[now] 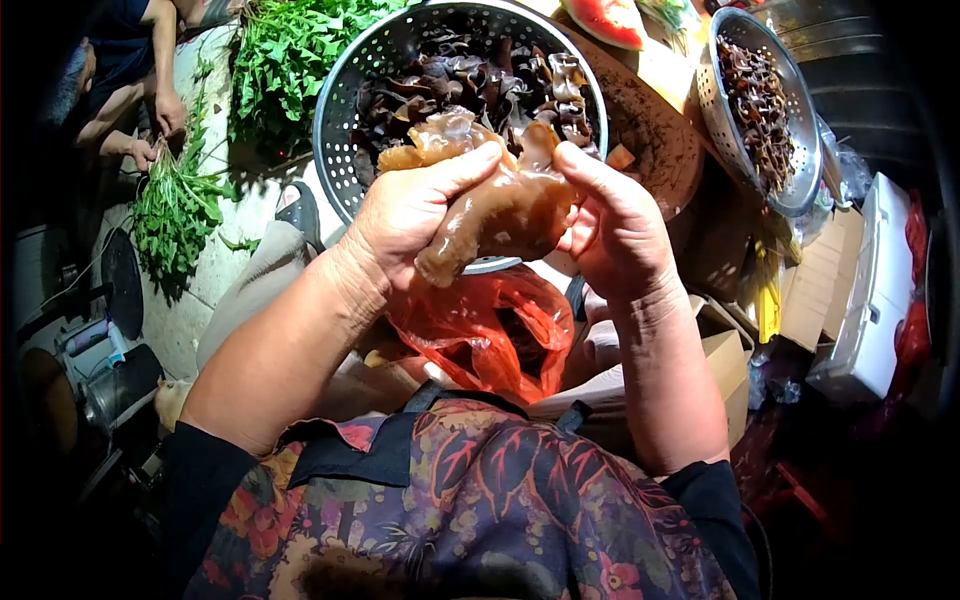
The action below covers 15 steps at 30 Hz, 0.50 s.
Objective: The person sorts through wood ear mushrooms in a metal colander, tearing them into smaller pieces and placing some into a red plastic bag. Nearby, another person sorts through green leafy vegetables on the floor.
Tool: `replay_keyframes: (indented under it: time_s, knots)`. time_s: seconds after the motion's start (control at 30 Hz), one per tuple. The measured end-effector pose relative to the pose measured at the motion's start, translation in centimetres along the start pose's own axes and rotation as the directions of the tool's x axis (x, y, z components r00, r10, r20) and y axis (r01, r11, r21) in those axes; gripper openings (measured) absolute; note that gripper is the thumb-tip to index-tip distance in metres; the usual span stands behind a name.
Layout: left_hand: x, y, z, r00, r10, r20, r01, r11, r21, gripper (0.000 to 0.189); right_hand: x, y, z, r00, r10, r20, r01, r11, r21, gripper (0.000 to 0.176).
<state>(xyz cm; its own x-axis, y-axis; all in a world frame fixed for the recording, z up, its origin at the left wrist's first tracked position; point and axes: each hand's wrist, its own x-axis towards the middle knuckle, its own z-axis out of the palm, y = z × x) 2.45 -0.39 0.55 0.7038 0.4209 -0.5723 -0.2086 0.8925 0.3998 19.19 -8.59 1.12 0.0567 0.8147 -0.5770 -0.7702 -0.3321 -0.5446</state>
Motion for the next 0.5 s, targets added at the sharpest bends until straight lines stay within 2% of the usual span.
replay_keyframes:
  time_s: [0.07,0.13,0.17,0.2,0.27,0.33,0.43,0.5]
  knots:
    - [-0.5,0.2,0.4,1.000,0.027,0.006,-0.027,1.000,-0.006,0.022,-0.2,0.0,0.5,1.000,-0.027,0.007,0.028,0.998,-0.054,0.016]
    - [-0.7,0.5,0.1,1.000,-0.013,-0.013,0.015,0.983,0.183,0.025,-0.1,0.2,0.5,0.995,-0.098,0.008,0.098,0.984,-0.148,0.017]
    - [-0.9,0.4,-0.2,0.997,-0.035,-0.071,0.057,0.940,0.337,0.028,0.0,0.3,0.4,0.990,-0.142,-0.010,0.138,0.976,-0.169,0.019]
    - [-0.9,0.3,-0.2,0.997,-0.036,-0.071,0.058,0.940,0.336,0.028,-0.1,0.3,0.7,0.990,-0.142,-0.011,0.138,0.976,-0.169,0.019]
    - [-0.9,0.2,-0.2,0.993,-0.117,0.026,0.101,0.931,0.350,0.036,-0.5,0.1,1.4,0.979,-0.198,-0.052,0.185,0.963,-0.198,0.020]
    - [-0.8,0.0,-0.1,0.984,-0.160,0.074,0.123,0.925,0.358,0.041,-0.1,0.5,0.5,0.973,-0.230,-0.026,0.216,0.945,-0.246,0.020]
    - [-0.8,-0.2,0.3,0.995,-0.083,0.054,0.064,0.956,0.288,0.030,0.3,0.9,0.5,0.959,-0.273,-0.073,0.262,0.956,-0.133,0.019]
    - [-0.9,-0.3,0.3,0.998,-0.048,0.030,0.037,0.957,0.289,0.027,0.3,0.8,0.4,0.947,-0.309,-0.089,0.295,0.944,-0.145,0.018]
